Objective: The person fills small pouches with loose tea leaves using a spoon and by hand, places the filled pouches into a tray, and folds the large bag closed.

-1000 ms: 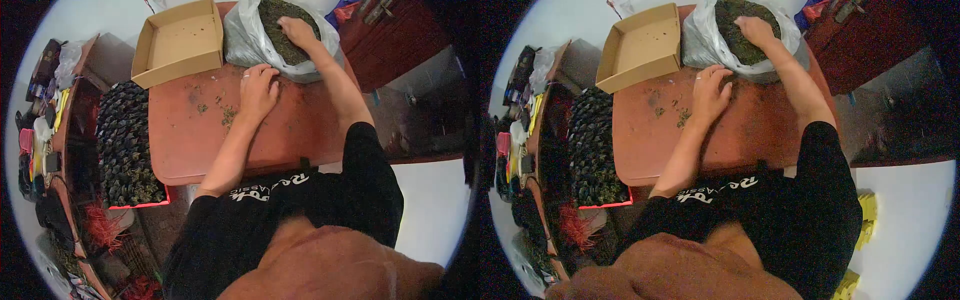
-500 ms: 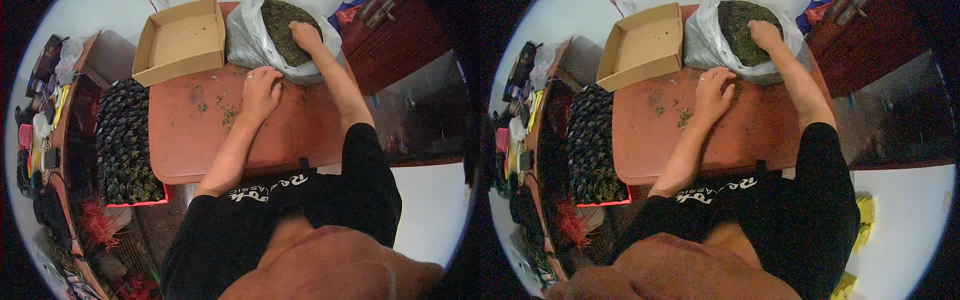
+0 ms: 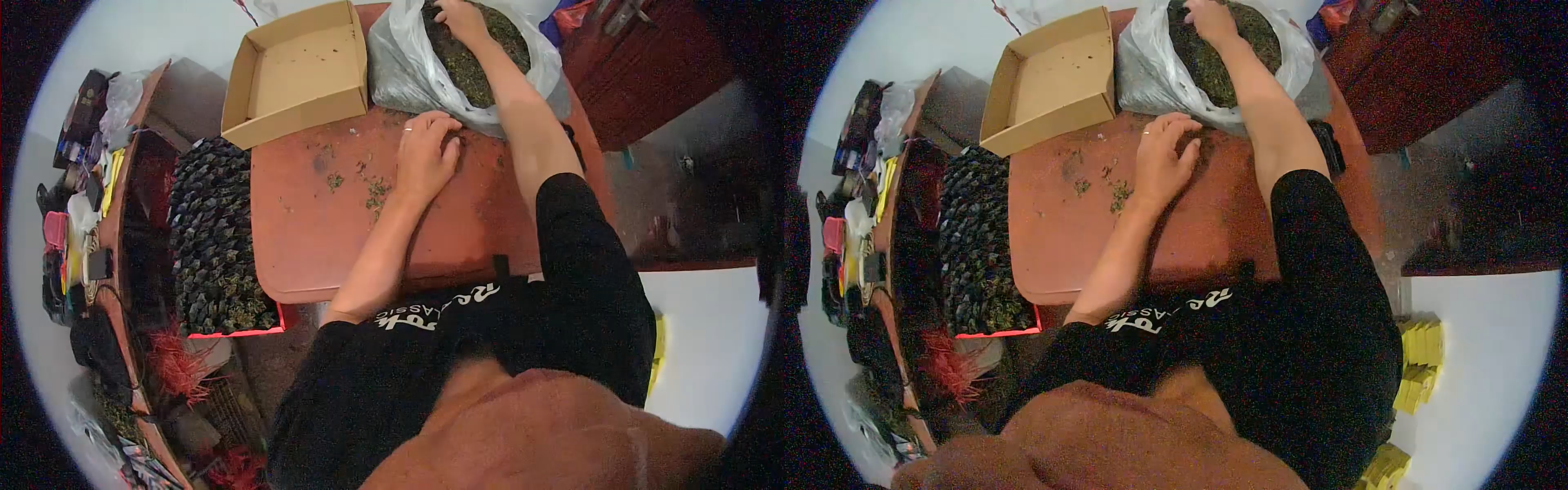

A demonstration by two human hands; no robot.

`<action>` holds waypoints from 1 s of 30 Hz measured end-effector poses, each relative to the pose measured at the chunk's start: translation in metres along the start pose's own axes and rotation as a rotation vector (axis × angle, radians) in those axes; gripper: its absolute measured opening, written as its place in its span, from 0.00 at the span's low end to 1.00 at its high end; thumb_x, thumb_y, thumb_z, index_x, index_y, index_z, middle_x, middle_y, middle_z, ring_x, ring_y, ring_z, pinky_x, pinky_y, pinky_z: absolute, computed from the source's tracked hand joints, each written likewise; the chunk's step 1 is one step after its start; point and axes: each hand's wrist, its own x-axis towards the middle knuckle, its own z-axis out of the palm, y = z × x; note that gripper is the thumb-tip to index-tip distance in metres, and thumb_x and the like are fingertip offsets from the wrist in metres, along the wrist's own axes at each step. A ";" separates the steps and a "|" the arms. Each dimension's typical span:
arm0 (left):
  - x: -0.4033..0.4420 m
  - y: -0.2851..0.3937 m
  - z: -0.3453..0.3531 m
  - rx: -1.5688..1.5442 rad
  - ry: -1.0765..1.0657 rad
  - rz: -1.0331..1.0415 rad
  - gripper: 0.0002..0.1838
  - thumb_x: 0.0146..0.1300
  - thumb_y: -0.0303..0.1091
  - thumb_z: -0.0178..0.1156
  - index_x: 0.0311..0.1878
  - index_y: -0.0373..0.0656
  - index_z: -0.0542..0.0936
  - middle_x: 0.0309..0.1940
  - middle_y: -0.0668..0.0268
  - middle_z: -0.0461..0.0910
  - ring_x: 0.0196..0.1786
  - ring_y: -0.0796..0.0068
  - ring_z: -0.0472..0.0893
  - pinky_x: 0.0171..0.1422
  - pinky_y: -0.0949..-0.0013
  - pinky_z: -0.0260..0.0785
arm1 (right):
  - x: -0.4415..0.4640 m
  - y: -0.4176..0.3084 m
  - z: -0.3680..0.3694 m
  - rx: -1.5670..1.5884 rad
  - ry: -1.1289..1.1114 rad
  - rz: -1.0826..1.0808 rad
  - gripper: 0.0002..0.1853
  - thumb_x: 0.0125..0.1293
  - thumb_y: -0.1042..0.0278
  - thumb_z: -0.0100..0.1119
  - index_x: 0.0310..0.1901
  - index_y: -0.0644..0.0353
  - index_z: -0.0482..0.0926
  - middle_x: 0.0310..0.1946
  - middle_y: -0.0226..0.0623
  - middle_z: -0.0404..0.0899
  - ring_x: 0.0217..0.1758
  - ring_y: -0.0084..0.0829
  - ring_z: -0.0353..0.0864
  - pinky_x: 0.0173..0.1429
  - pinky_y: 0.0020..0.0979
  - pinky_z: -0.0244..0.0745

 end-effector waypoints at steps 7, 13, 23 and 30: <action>0.000 0.001 0.004 -0.045 -0.018 0.013 0.13 0.54 0.25 0.66 0.45 0.43 0.82 0.48 0.57 0.80 0.54 0.51 0.76 0.62 0.55 0.69 | -0.020 -0.083 -0.097 -0.101 -0.556 -0.061 0.16 0.73 0.57 0.44 0.45 0.57 0.80 0.35 0.44 0.85 0.45 0.48 0.84 0.50 0.48 0.76; 0.000 -0.004 0.005 -0.059 0.000 0.022 0.13 0.54 0.26 0.66 0.45 0.44 0.82 0.48 0.57 0.80 0.55 0.52 0.76 0.62 0.55 0.69 | -0.014 0.008 -0.092 0.011 -0.050 -0.023 0.15 0.70 0.64 0.43 0.36 0.63 0.79 0.30 0.54 0.81 0.36 0.56 0.81 0.44 0.51 0.75; -0.003 -0.002 0.005 -0.076 0.005 0.021 0.13 0.54 0.25 0.66 0.45 0.45 0.82 0.48 0.59 0.79 0.54 0.53 0.76 0.61 0.55 0.70 | -0.067 0.001 -0.091 -0.084 -0.212 0.026 0.12 0.66 0.67 0.48 0.32 0.65 0.79 0.31 0.58 0.81 0.38 0.60 0.80 0.44 0.55 0.73; -0.001 -0.001 0.002 -0.045 -0.021 0.003 0.15 0.55 0.26 0.67 0.47 0.45 0.82 0.48 0.58 0.81 0.55 0.54 0.78 0.61 0.57 0.70 | -0.023 0.061 -0.081 -0.327 0.152 -0.048 0.15 0.73 0.64 0.47 0.41 0.64 0.81 0.37 0.53 0.82 0.43 0.55 0.80 0.49 0.51 0.74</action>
